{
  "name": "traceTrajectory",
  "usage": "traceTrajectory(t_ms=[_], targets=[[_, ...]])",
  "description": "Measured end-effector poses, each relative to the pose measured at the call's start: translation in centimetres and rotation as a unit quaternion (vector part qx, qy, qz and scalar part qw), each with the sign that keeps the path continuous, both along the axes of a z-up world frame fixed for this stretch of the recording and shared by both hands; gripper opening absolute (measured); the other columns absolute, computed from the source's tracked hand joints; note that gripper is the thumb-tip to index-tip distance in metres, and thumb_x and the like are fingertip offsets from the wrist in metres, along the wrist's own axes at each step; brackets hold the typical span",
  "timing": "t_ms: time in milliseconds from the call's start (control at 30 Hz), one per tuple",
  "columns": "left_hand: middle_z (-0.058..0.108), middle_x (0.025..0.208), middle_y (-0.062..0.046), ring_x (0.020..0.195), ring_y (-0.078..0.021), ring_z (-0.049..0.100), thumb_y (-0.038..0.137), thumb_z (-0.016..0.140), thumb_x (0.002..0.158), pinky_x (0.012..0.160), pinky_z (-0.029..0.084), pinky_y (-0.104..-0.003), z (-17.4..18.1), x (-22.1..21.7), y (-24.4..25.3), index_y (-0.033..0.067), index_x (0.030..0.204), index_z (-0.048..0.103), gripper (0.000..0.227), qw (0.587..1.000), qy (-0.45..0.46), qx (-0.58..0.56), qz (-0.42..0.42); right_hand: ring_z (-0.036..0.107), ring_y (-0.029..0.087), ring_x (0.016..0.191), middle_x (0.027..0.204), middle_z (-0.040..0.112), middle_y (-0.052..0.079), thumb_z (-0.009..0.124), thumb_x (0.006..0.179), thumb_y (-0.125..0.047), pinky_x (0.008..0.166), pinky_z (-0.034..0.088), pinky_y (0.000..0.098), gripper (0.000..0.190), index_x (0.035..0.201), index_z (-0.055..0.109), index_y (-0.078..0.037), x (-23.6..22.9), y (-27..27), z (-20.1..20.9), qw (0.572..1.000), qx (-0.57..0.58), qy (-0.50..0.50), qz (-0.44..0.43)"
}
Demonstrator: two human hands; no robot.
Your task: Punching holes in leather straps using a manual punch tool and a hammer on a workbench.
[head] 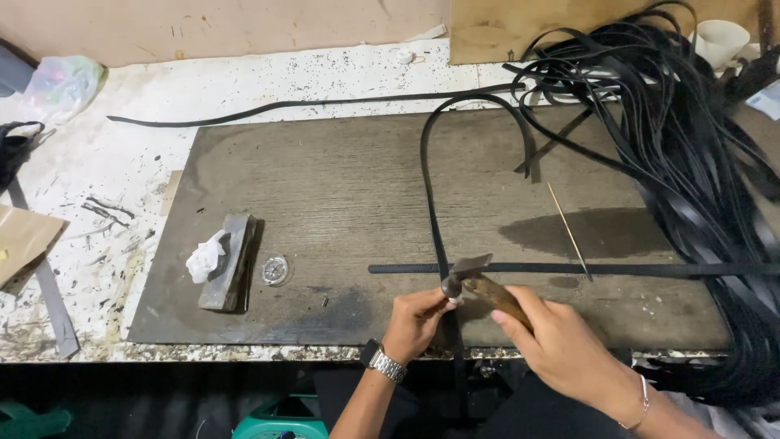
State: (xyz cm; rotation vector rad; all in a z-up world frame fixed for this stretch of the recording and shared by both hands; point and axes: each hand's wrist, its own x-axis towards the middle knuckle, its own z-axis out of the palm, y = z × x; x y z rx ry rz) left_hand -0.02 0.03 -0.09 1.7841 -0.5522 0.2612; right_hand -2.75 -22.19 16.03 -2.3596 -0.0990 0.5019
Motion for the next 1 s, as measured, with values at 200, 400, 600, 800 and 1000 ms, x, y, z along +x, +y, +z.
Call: traceTrajectory(t_ms=[200, 400, 600, 800, 1000], targets=[[0.076, 0.116, -0.013, 0.096, -0.0218, 0.079, 0.001, 0.072, 0.092, 0.085, 0.067, -0.031, 0.6, -0.1, -0.2, 0.0103, 0.132, 0.066, 0.041, 1.0, -0.003, 0.003, -0.002, 0.058, 0.018, 0.055, 0.065, 0.067, 0.002, 0.052, 0.099, -0.04, 0.059, 0.042, 0.0327, 0.042, 0.138, 0.058, -0.025, -1.5, -0.3, -0.1, 0.999, -0.025, 0.018, -0.017], [0.073, 0.12, -0.015, 0.095, -0.0232, 0.079, 0.001, 0.074, 0.091, 0.085, 0.069, -0.033, 0.2, 0.0, 0.0, 0.0106, 0.13, 0.068, 0.04, 1.0, 0.002, 0.006, 0.001, 0.058, 0.023, 0.054, 0.064, 0.066, 0.004, 0.051, 0.102, -0.039, 0.059, 0.044, 0.0351, 0.027, 0.124, 0.051, -0.025, -1.0, 0.6, 0.3, 0.996, -0.081, -0.007, 0.034], [0.078, 0.11, -0.012, 0.096, -0.0222, 0.079, -0.002, 0.071, 0.093, 0.093, 0.066, -0.033, 1.0, -0.1, -0.2, 0.0065, 0.126, 0.07, 0.034, 1.0, -0.001, 0.007, -0.01, 0.069, 0.026, 0.067, 0.076, 0.073, 0.006, 0.047, 0.098, -0.046, 0.066, 0.045, 0.0368, 0.047, 0.139, 0.054, -0.022, 1.1, -0.7, -2.3, 0.996, -0.075, -0.015, -0.046], [0.079, 0.105, -0.01, 0.092, -0.0202, 0.079, 0.001, 0.071, 0.094, 0.087, 0.068, -0.032, 1.1, -0.2, -0.1, 0.0083, 0.125, 0.071, 0.032, 0.999, -0.02, 0.028, 0.002, 0.067, 0.019, 0.079, 0.093, 0.071, -0.001, 0.064, 0.099, -0.032, 0.051, 0.053, 0.035, 0.033, 0.128, 0.063, -0.019, 6.5, -3.4, -10.9, 0.854, -0.321, -0.408, -0.032], [0.081, 0.098, -0.007, 0.08, -0.0153, 0.078, 0.006, 0.071, 0.095, 0.075, 0.068, -0.028, 0.8, -0.1, -0.1, 0.0097, 0.124, 0.072, 0.029, 0.999, -0.014, 0.045, 0.011, 0.057, 0.028, 0.123, 0.131, 0.062, 0.008, 0.065, 0.076, -0.011, 0.099, 0.046, 0.0462, 0.052, 0.129, 0.066, -0.012, 6.8, -1.8, -12.8, 0.81, -0.336, -0.48, -0.008]])
